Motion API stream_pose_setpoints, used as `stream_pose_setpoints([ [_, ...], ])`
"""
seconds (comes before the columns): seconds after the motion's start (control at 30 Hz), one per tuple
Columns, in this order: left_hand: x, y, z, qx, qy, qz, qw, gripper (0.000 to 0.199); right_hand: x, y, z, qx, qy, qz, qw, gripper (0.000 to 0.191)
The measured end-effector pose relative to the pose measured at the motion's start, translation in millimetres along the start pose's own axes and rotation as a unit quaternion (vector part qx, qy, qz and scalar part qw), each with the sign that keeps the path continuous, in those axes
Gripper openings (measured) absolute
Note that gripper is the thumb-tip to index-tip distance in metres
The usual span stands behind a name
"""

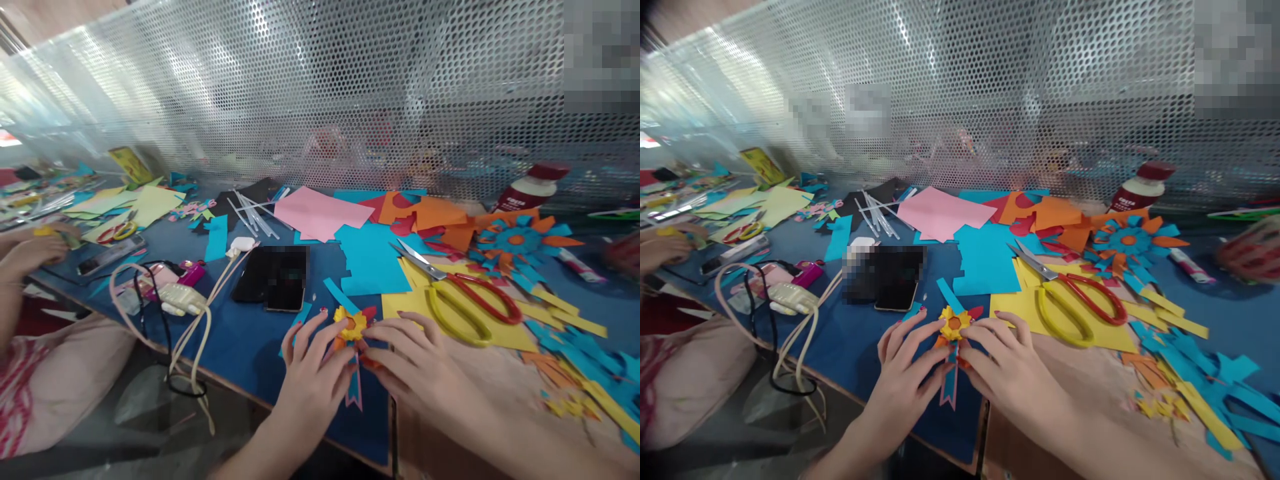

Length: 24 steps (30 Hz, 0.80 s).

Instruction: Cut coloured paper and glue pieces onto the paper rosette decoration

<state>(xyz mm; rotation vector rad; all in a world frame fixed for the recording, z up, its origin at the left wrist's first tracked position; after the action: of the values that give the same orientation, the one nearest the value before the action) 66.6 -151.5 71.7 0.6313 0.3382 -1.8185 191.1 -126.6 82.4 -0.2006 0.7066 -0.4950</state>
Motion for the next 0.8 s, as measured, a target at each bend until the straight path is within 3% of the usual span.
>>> stream_pose_setpoints([
  [0.27,-4,2,5.0,0.023,0.040,0.005,0.999,0.015,-3,-3,5,-0.059,0.009,-0.014,0.998,0.011],
  [0.47,-1,-2,4.1,0.019,0.051,0.026,0.998,0.012,-2,-5,13,-0.055,0.057,0.017,0.997,0.019],
  [0.8,-1,-3,4.8,0.023,0.058,0.028,0.998,0.014,-4,-7,14,-0.080,0.054,0.009,0.995,0.012],
])
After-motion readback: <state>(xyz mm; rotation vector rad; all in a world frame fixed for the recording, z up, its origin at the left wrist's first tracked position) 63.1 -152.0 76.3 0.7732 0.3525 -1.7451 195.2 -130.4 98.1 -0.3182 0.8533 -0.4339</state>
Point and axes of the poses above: each hand's wrist, its own x-axis away from the middle knuckle, its own z-axis out of the back of the hand, y = z × x, the point moved 8 cm from there along -x, towards the middle knuckle, and after that the axes turned 15 degrees about -x, right-handed, at the moved point
